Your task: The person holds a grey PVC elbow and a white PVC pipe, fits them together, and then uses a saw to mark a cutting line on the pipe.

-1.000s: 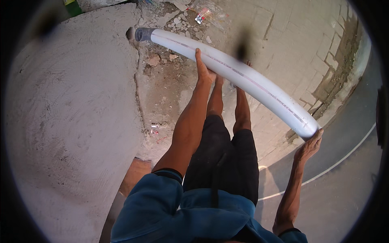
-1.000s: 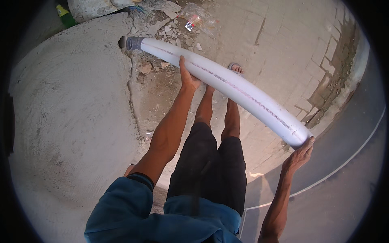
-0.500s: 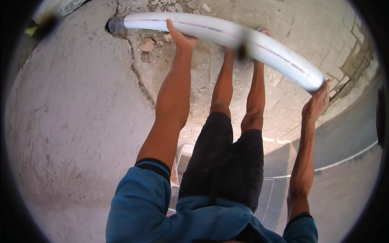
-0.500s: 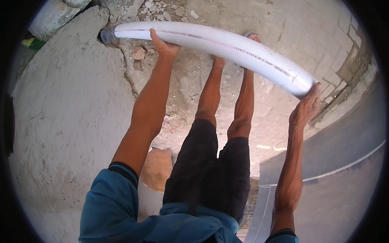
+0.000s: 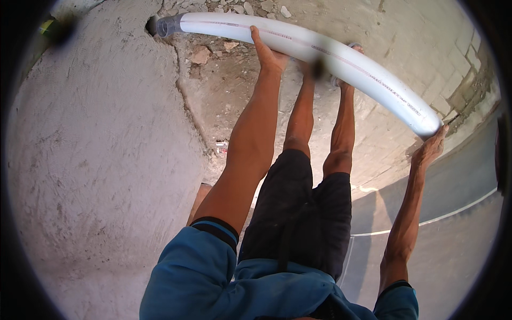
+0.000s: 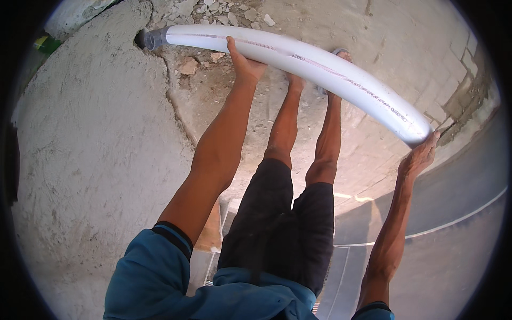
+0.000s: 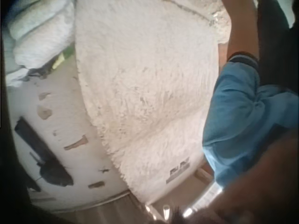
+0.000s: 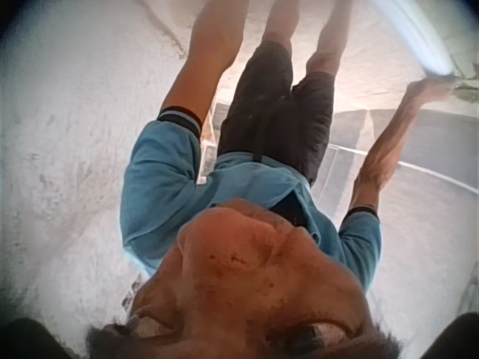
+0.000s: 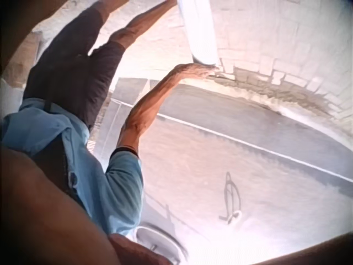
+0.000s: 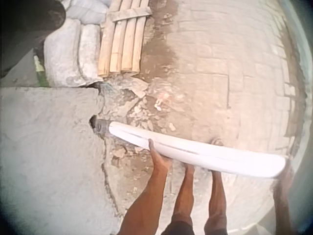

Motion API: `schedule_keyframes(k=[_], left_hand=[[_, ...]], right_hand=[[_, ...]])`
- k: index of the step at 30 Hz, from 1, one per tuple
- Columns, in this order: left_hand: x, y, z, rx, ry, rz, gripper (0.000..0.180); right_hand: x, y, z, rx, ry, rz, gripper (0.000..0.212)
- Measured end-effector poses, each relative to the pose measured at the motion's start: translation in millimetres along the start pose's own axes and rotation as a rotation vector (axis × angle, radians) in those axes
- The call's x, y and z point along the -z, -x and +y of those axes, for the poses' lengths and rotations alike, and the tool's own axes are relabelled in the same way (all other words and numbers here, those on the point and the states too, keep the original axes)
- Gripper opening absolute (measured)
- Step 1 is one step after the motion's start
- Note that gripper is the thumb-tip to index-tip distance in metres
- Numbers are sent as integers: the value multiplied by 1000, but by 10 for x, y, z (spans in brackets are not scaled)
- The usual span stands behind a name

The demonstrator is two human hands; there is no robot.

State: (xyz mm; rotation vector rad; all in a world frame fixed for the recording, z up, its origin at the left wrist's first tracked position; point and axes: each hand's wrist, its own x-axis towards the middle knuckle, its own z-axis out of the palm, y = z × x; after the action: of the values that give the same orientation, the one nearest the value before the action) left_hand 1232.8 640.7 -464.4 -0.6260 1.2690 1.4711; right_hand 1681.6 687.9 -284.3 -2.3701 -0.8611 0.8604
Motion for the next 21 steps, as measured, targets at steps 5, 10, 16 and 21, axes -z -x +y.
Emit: schedule_keyframes(k=[5,10,16,21], left_hand=[[18,329,-117,88,-30,-8,86],[43,557,-181,143,-52,44,91],[175,730,-321,195,-106,10,95],[283,837,-419,174,-69,-43,94]], right_hand=[[166,-78,112,-79,48,60,72],[366,-178,299,-79,188,-14,75],[776,-322,966,71,634,7,80],[703,203,526,349,1199,-216,60]])
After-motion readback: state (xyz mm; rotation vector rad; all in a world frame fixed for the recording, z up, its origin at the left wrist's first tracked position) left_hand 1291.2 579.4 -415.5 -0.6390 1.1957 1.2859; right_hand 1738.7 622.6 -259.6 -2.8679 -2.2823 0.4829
